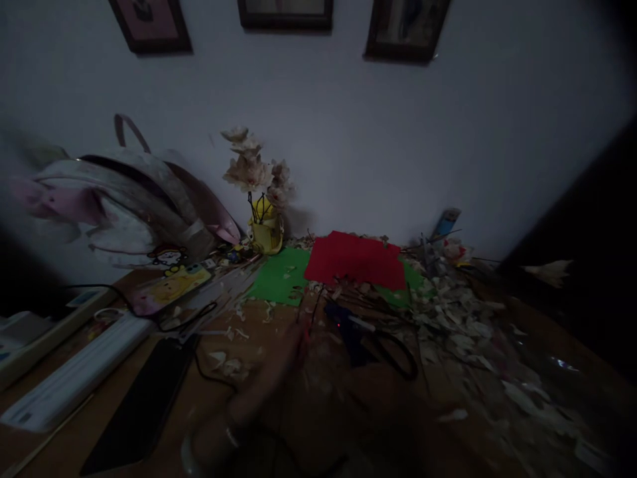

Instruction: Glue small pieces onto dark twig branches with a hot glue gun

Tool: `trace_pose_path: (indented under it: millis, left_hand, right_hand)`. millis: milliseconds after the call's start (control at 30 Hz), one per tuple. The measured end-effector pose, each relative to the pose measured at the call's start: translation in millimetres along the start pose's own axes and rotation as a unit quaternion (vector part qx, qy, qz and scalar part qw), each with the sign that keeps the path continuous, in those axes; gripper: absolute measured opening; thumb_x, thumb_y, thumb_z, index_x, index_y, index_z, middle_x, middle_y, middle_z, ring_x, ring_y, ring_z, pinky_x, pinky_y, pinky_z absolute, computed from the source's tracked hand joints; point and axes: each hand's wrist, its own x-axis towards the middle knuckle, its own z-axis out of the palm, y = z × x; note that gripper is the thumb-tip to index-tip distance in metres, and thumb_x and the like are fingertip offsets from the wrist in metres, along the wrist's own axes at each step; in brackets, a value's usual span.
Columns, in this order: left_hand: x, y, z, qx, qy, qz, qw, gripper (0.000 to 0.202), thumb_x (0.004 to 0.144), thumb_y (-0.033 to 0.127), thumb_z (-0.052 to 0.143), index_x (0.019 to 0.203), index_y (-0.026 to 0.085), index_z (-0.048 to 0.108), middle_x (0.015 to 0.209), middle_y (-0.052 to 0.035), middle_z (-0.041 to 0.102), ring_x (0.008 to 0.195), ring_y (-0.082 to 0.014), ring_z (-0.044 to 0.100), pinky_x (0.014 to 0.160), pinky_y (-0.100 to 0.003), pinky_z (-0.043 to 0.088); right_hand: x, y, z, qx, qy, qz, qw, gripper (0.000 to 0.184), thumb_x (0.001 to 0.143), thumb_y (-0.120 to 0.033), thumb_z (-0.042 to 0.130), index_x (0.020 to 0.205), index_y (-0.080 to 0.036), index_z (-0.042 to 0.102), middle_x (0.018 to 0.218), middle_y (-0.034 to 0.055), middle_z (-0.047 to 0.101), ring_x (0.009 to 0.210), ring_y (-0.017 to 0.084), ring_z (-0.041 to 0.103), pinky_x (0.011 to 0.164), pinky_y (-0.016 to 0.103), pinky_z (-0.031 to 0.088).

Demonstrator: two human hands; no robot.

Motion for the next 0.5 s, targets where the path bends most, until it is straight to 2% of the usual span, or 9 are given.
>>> trace_pose_path:
  millis: [33,100,133,200,267,333,400,500]
  left_hand:
    - [5.6,4.2,-5.4,0.071,0.026,0.057,0.995,0.032,0.079,0.039,0.032,0.07,0.019,0.056,0.054,0.0003,0.053,0.056,-0.0172,0.051,0.056,-0.027,0.038]
    - [15.9,13.2,-19.9,0.11,0.04,0.102,0.988,0.028,0.079,0.037,0.036,0.075,0.019,0.057,0.073,-0.0031,0.06,0.073,-0.0186,0.054,0.067,-0.027,0.038]
    - [20.1,17.1,-28.1,0.19,0.037,0.125,0.973,0.027,0.079,0.035,0.036,0.077,0.019,0.057,0.077,-0.0043,0.061,0.075,-0.0192,0.054,0.069,-0.027,0.037]
    - [26.0,21.8,-44.3,0.358,0.047,0.13,0.923,0.026,0.08,0.033,0.036,0.078,0.017,0.057,0.075,-0.0066,0.061,0.071,-0.0202,0.054,0.064,-0.028,0.036]
    - [29.3,22.0,-56.9,0.468,0.06,0.125,0.873,0.027,0.081,0.033,0.035,0.079,0.017,0.057,0.075,-0.0081,0.061,0.068,-0.0197,0.054,0.059,-0.027,0.033]
    - [31.7,19.0,-64.3,0.521,0.066,0.132,0.841,0.03,0.082,0.035,0.033,0.08,0.016,0.056,0.075,-0.0084,0.061,0.064,-0.0179,0.054,0.056,-0.026,0.031]
    - [34.0,15.2,-66.8,0.543,0.066,0.132,0.827,0.032,0.083,0.036,0.031,0.08,0.016,0.055,0.076,-0.0081,0.061,0.062,-0.0166,0.054,0.053,-0.025,0.029]
    - [36.8,12.6,-66.7,0.56,0.064,0.136,0.815,0.031,0.083,0.036,0.031,0.079,0.016,0.055,0.077,-0.0081,0.062,0.063,-0.0167,0.054,0.053,-0.025,0.03]
  right_hand:
    - [-1.5,0.7,-0.5,0.003,0.015,-0.002,1.0,0.021,0.08,-0.022,0.039,0.069,-0.021,0.056,0.052,-0.0015,0.057,0.048,0.011,0.053,0.063,0.027,0.045]
    - [-4.0,3.0,-2.4,0.007,0.06,0.006,0.998,0.023,0.079,-0.019,0.037,0.061,-0.021,0.052,0.049,-0.0026,0.054,0.045,0.01,0.05,0.071,0.03,0.044]
    - [-4.9,4.3,-4.1,0.001,0.081,0.02,0.997,0.022,0.078,-0.017,0.038,0.059,-0.021,0.049,0.048,-0.0031,0.053,0.045,0.01,0.05,0.076,0.033,0.042]
    - [-5.4,6.9,-8.4,-0.015,0.095,0.051,0.994,0.019,0.075,-0.014,0.041,0.058,-0.021,0.047,0.048,-0.0035,0.053,0.047,0.011,0.051,0.083,0.037,0.038]
    - [-4.6,9.6,-12.6,-0.025,0.093,0.072,0.993,0.017,0.073,-0.013,0.042,0.059,-0.021,0.048,0.05,-0.003,0.054,0.049,0.011,0.053,0.079,0.035,0.039]
    - [-3.5,13.0,-14.8,-0.028,0.098,0.085,0.991,0.017,0.074,-0.015,0.042,0.059,-0.02,0.049,0.05,-0.0024,0.055,0.049,0.011,0.053,0.066,0.028,0.041]
    - [-2.8,17.2,-14.7,-0.03,0.113,0.118,0.986,0.016,0.077,-0.017,0.043,0.064,-0.02,0.053,0.055,-0.001,0.058,0.052,0.011,0.054,0.056,0.024,0.039]
    - [-2.7,24.2,-13.3,-0.014,0.116,0.178,0.977,0.014,0.079,-0.016,0.044,0.076,-0.019,0.057,0.065,0.0008,0.063,0.059,0.011,0.057,0.057,0.022,0.039]
